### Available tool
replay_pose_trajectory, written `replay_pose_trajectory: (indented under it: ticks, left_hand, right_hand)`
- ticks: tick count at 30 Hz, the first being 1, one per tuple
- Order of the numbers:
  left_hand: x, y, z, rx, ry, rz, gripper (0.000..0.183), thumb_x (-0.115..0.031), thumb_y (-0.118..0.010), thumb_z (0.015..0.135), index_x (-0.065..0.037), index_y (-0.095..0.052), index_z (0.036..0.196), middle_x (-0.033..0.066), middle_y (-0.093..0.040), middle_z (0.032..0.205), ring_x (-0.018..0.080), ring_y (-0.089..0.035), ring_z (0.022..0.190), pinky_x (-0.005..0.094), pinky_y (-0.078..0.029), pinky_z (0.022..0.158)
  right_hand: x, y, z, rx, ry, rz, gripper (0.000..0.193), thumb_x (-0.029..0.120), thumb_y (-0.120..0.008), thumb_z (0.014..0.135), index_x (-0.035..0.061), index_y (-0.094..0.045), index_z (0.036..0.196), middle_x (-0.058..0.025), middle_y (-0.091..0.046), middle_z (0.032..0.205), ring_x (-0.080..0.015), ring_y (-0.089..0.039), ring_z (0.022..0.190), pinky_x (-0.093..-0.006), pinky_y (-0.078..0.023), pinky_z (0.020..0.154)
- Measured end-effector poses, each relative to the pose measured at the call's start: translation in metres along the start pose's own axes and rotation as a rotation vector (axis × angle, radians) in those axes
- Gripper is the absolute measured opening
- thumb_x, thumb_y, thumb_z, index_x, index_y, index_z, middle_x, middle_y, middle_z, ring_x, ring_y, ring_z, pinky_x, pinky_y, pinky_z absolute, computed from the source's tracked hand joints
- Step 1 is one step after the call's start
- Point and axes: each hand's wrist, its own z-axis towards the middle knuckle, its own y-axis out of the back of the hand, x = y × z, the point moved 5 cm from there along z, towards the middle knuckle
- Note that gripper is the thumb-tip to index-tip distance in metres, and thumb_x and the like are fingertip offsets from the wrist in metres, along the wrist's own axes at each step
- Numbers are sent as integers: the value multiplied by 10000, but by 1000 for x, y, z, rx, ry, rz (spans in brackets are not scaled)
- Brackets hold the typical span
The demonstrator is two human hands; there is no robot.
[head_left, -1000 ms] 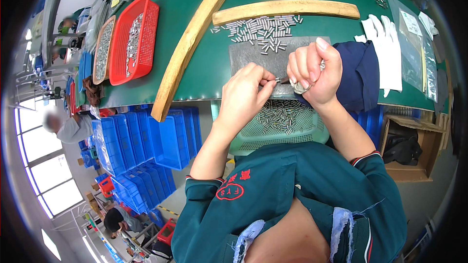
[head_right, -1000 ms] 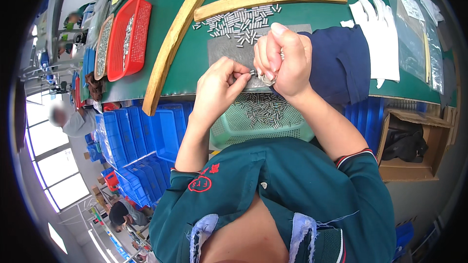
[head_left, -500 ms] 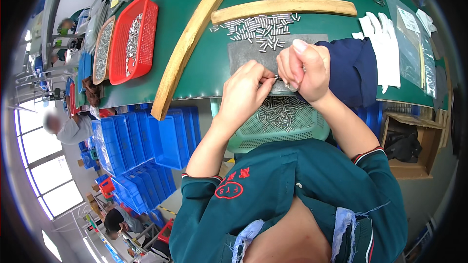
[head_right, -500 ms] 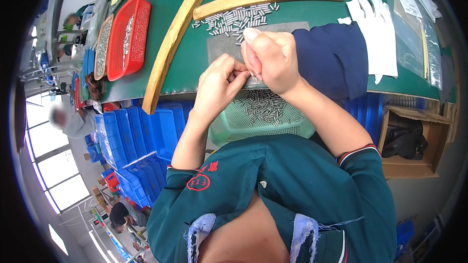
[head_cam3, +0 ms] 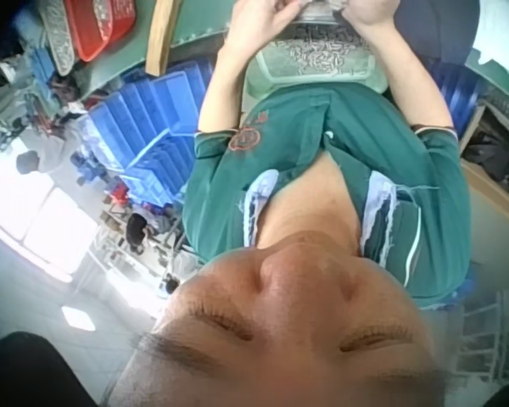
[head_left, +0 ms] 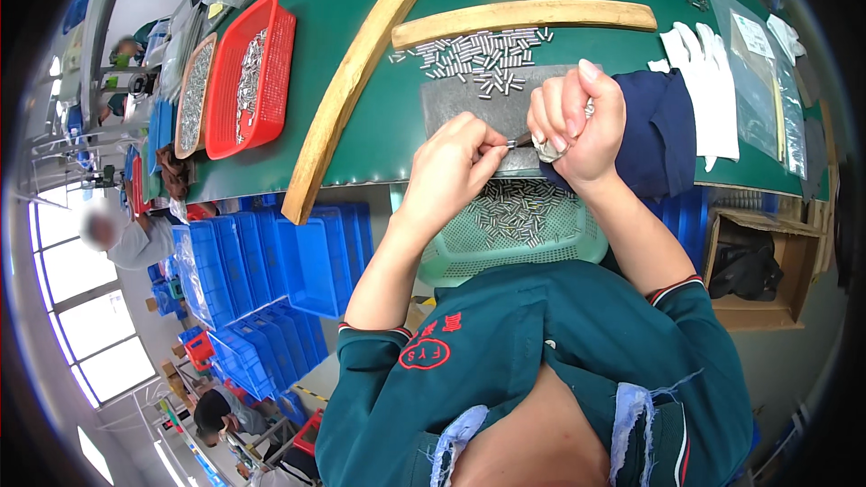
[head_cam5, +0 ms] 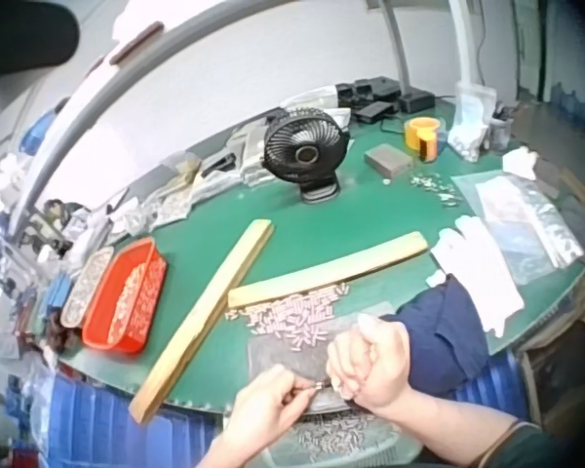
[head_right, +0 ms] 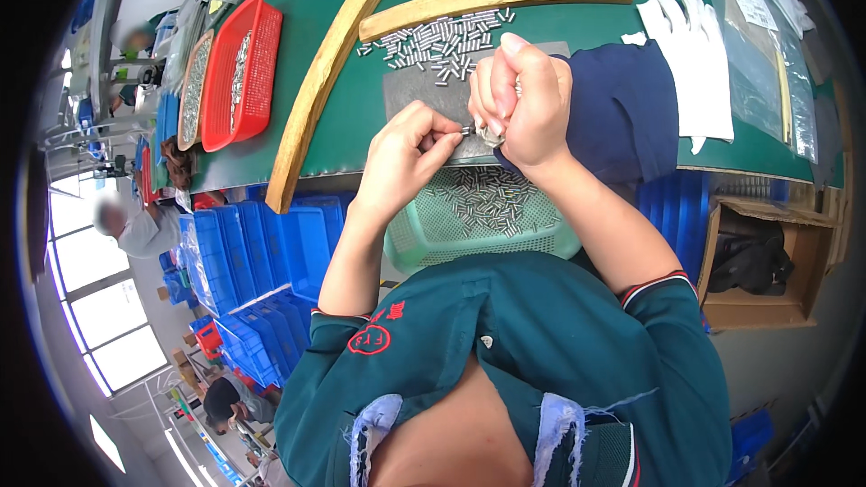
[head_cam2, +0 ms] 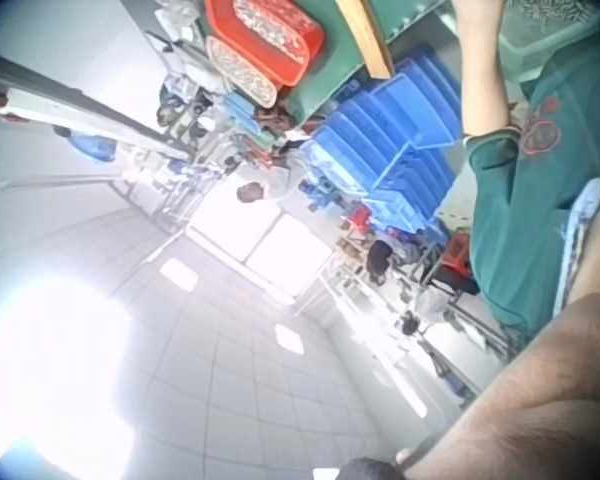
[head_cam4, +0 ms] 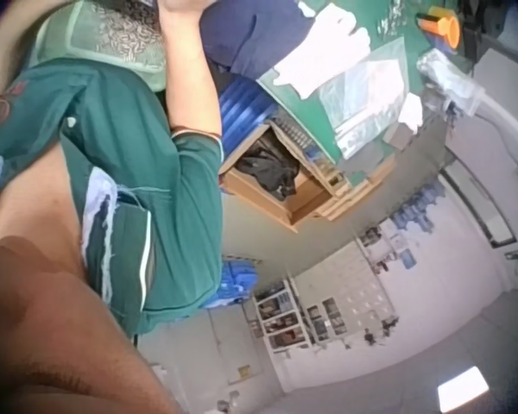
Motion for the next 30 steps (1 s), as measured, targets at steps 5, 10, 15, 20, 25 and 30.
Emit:
replay_pose_trajectory:
  ticks: [5,10,15,20,25,30]
  left_hand:
    - [0,2,-2,-12,-7,-18,90,-97,-651,744,-44,-583,767,69,-551,739,231,-562,692,337,-453,611]
    - [-13,3,-5,230,-138,22,97,-88,-658,751,-39,-611,820,68,-532,721,170,-541,628,280,-448,584]
    - [-6,16,19,-21,-19,126,106,-136,-625,769,-81,-598,856,78,-558,812,251,-586,786,358,-474,674]
    - [3,14,37,-135,-85,341,122,-157,-628,773,-95,-604,875,66,-549,865,244,-583,823,358,-485,701]
    - [1,13,29,-98,-125,328,121,-164,-632,772,-105,-601,873,60,-547,854,238,-575,840,351,-479,706]
    - [-4,9,9,-61,-108,239,113,-164,-633,774,-94,-592,852,61,-530,810,240,-569,819,357,-468,682]
  right_hand:
    - [2,-12,-3,108,62,-237,482,201,-331,917,78,-308,452,-46,-353,384,-110,-320,331,-257,-307,378]
    - [1,-3,-1,-22,-4,-192,477,233,-295,914,115,-281,452,-14,-286,378,-105,-263,324,-267,-313,379]
    - [0,-1,0,-22,-19,-89,472,218,-341,908,90,-306,455,-40,-328,382,-118,-313,328,-270,-317,375]
    - [-1,-1,0,-11,-12,-78,472,217,-339,908,90,-309,455,-41,-331,382,-119,-312,328,-273,-319,377]
    - [0,-1,0,-15,-9,-85,468,210,-341,908,88,-311,457,-41,-333,384,-118,-315,330,-269,-318,378]
    - [0,0,-1,-7,4,-85,464,203,-340,909,88,-314,460,-39,-334,384,-115,-315,330,-266,-317,377]
